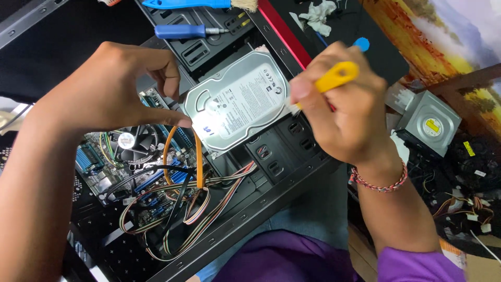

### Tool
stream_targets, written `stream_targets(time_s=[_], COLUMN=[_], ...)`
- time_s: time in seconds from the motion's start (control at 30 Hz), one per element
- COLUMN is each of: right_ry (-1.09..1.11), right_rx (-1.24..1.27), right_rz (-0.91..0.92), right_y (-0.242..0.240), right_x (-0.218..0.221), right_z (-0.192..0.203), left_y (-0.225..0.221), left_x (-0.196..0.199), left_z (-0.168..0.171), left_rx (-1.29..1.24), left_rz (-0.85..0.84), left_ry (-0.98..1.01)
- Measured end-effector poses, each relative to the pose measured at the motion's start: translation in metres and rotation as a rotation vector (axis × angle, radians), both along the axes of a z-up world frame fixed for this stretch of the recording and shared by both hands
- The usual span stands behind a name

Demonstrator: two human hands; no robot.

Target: The person cleans the computer and installs a hard disk drive inside the case.

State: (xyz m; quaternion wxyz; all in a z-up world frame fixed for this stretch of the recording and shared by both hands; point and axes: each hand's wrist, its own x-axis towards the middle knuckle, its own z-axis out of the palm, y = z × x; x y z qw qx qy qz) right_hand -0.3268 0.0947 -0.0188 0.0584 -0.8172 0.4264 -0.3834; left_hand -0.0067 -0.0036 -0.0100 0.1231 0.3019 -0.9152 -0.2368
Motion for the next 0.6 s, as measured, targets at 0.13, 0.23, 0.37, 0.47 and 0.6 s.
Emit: stream_targets(time_s=[0.13, 0.23, 0.37, 0.47, 0.6], right_ry=[0.031, -0.011, 0.004, 0.010, -0.004], right_rx=[-0.050, -0.010, -0.023, -0.013, -0.011], right_rz=[-0.043, -0.018, -0.033, -0.045, -0.103], right_y=[0.000, 0.000, 0.000, 0.000, 0.002], right_x=[0.006, 0.003, 0.003, 0.000, 0.001], right_z=[0.005, 0.003, 0.003, -0.002, -0.002], left_y=[-0.001, -0.001, -0.001, -0.001, -0.002], left_x=[0.002, 0.002, 0.002, 0.002, 0.003], left_z=[-0.004, -0.002, -0.001, -0.003, -0.003], left_rx=[-0.015, 0.030, -0.013, -0.011, -0.012], left_rz=[-0.023, 0.008, -0.012, -0.013, -0.018], left_ry=[0.038, 0.016, 0.003, 0.022, 0.010])
